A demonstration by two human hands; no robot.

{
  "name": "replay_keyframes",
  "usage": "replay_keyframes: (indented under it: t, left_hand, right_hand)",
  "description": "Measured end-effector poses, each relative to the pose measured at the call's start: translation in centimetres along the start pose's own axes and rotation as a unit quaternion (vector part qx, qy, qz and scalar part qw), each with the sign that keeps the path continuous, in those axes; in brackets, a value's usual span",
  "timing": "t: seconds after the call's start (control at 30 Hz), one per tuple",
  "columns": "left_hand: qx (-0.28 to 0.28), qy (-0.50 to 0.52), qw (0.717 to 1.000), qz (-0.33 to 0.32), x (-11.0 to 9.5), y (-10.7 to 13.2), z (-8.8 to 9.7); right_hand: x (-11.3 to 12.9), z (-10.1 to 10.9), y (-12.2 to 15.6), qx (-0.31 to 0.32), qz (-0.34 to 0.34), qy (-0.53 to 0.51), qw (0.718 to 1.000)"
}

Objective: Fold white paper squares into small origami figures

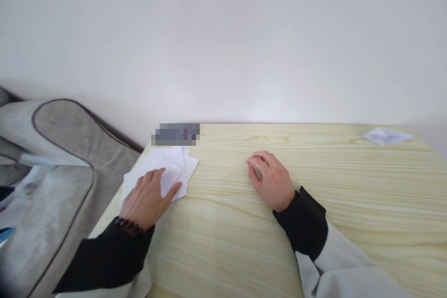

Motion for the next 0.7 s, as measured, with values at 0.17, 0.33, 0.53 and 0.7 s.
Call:
replay_keyframes:
  t: [0.17, 0.33, 0.53, 0.7]
  left_hand:
    - [0.095, 0.002, 0.995, 0.037, -0.1, -0.6, 0.4]
    - [0.143, -0.044, 0.989, 0.018, -0.8, -1.0, 1.0]
    - [0.103, -0.068, 0.992, 0.023, -0.8, -1.1, 1.9]
    - [0.015, -0.054, 0.994, 0.091, -0.5, -0.6, 5.1]
  right_hand:
    - [-0.5, -0.2, 0.1, 0.001, -0.018, -0.018, 1.0]
    - [-0.7, -0.2, 0.2, 0.013, -0.025, -0.03, 0.999]
    - [-0.5, -0.1, 0.1, 0.022, -0.032, -0.037, 0.999]
    - [-0.6, -0.2, 0.1, 0.023, -0.034, -0.043, 0.998]
Point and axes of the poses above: each hand's wrist, its own y-axis away from the middle knuckle, its own z-axis out of the back of the hand, x = y × z, the point moved 1 cm from there along -y, towards the middle knuckle, and after that the axes turned 9 degrees about -z, right-handed, at the moved point
